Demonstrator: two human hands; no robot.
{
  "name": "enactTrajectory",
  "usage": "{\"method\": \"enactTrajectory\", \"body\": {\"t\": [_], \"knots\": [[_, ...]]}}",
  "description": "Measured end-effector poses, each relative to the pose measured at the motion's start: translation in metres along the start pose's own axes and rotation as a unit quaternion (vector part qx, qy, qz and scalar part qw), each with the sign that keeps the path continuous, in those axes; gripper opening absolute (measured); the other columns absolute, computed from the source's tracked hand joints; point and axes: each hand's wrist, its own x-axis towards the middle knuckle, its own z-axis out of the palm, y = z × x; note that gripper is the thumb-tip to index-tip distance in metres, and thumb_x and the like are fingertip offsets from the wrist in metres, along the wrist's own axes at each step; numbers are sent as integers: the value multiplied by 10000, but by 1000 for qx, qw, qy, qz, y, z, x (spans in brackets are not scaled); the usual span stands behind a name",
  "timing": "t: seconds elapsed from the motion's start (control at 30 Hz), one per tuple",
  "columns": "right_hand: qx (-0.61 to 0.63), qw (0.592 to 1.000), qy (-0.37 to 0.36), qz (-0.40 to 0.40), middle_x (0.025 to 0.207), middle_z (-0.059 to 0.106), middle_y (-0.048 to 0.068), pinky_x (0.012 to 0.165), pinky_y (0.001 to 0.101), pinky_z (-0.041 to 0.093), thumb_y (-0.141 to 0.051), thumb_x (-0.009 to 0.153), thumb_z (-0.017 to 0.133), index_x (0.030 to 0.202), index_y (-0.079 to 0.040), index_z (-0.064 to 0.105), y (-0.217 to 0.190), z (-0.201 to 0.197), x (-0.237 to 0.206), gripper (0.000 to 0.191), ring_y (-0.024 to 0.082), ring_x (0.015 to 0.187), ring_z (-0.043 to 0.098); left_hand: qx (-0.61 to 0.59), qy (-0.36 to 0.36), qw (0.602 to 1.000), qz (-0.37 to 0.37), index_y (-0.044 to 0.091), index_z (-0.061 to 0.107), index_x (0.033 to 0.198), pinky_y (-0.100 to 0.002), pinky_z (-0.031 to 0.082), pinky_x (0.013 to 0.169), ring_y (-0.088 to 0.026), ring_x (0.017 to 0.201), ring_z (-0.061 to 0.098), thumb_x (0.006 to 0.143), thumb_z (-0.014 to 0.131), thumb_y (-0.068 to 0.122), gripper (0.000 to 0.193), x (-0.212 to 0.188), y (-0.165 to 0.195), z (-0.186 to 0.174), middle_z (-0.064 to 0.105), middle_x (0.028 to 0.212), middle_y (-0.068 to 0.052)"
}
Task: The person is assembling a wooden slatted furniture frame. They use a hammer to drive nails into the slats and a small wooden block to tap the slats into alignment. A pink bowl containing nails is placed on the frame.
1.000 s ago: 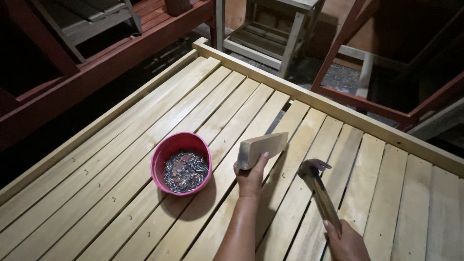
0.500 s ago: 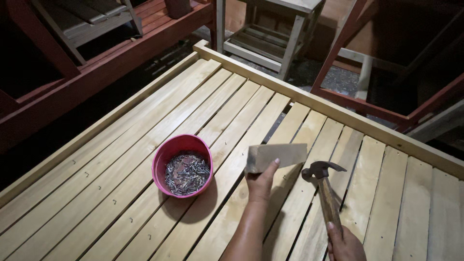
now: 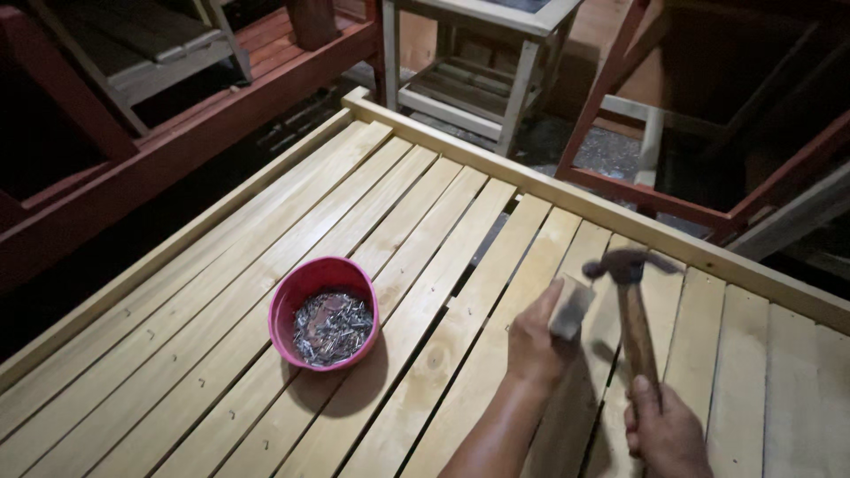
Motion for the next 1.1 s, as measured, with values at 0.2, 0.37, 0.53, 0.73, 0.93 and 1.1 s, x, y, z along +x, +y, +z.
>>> {"method": "enactTrajectory", "body": {"t": [0.2, 0.37, 0.53, 0.73, 0.93, 1.1], "knots": [[11, 992, 6, -128, 663, 571, 63, 478, 336, 462, -386, 1043, 484, 1034, -10, 618, -60, -31, -21, 399, 154, 508, 528, 49, 15, 991, -125, 147, 726, 1132, -485, 572, 780, -427, 875, 698, 851, 668, 175, 288, 55, 11, 29, 721, 925, -216], [-49, 987, -5, -152, 664, 591, 66, 525, 336, 489, -416, 1032, 529, 1024, -25, 621, -95, -31, -36, 402, 159, 545, 559, 47, -19, 984, -173, 157, 747, 1036, -475, 576, 754, -396, 827, 705, 826, 662, 180, 228, 79, 14, 41, 723, 862, -196], [-229, 965, 16, -123, 672, 641, 88, 611, 386, 555, -509, 1016, 556, 942, -16, 666, -117, -31, -47, 510, 200, 581, 654, 57, -25, 980, -191, 159, 742, 1046, -458, 576, 746, -370, 805, 715, 787, 675, 159, 268, 78, 11, 45, 732, 857, -167], [-213, 963, -5, -163, 618, 642, 67, 558, 362, 551, -477, 1008, 507, 936, -27, 644, -120, -24, -46, 476, 173, 540, 635, 91, -40, 983, -153, 150, 737, 1095, -453, 572, 819, -382, 892, 711, 830, 698, 186, 270, 78, -9, 47, 742, 942, -180], [-136, 983, -27, -123, 636, 632, 104, 516, 367, 514, -476, 1035, 554, 972, -6, 625, -109, -25, -45, 480, 178, 507, 598, 75, -225, 947, -215, 121, 681, 1216, -411, 587, 880, -298, 995, 757, 712, 843, 307, 561, 101, -14, 32, 789, 1053, -122], [-62, 988, -42, -135, 644, 578, 63, 502, 345, 493, -447, 1016, 568, 1057, -31, 655, -86, -20, -60, 427, 148, 512, 547, 143, -310, 912, -227, 47, 313, 1570, -400, 542, 974, -357, 1142, 674, 583, 968, 301, 1211, 93, -13, -5, 671, 1239, -246]]}}
